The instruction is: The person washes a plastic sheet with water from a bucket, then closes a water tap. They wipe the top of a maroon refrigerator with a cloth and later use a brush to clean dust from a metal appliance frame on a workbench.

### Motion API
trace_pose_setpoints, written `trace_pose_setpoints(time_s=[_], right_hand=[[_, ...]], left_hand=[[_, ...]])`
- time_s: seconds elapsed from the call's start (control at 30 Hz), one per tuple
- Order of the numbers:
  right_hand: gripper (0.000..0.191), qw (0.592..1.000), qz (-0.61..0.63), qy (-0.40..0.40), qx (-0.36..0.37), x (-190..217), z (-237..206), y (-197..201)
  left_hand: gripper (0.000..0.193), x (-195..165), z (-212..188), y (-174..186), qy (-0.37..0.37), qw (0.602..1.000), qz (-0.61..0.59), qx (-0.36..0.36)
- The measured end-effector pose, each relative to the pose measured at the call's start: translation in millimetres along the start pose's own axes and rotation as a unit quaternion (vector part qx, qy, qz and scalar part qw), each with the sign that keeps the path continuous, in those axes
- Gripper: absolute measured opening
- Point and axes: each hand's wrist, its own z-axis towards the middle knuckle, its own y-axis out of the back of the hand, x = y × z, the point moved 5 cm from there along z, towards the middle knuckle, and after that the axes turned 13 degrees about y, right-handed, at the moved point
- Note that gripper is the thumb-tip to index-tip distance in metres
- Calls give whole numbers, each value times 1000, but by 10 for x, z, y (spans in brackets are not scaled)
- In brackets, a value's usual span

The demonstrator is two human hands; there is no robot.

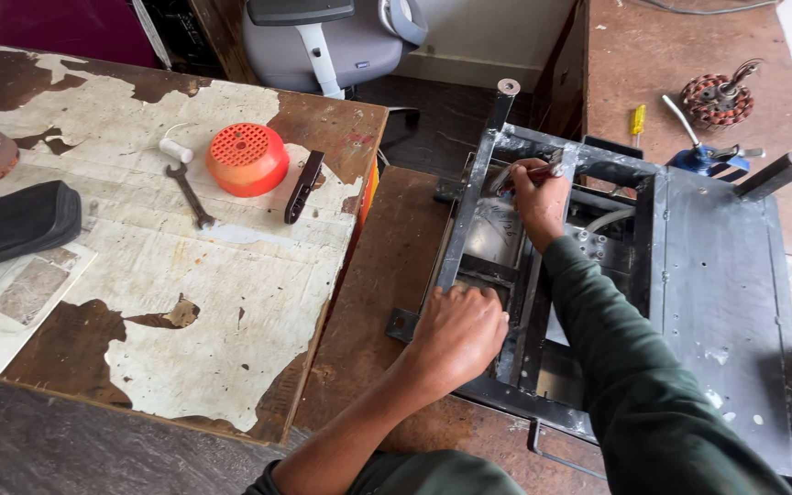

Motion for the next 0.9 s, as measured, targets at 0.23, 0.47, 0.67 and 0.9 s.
trace_pose_setpoints(time_s=[0.23, 0.47, 0.67, 0.9], right_hand=[[36, 968, -193, 159, -11, 279, 35, 243], [43, 982, -174, 45, 50, 935, -131, 840], [39, 987, -96, 111, -61, 1375, -421, 1400], [28, 994, -93, 49, -34, 1363, -639, 1722]], left_hand=[[32, 37, 50, -55, -7, 999, 2, 31], [32, -77, 61, -97, -55, 998, 38, 17], [42, -264, 66, -253, -27, 999, 41, 12], [86, -596, -130, -627, -34, 990, -13, -139]])
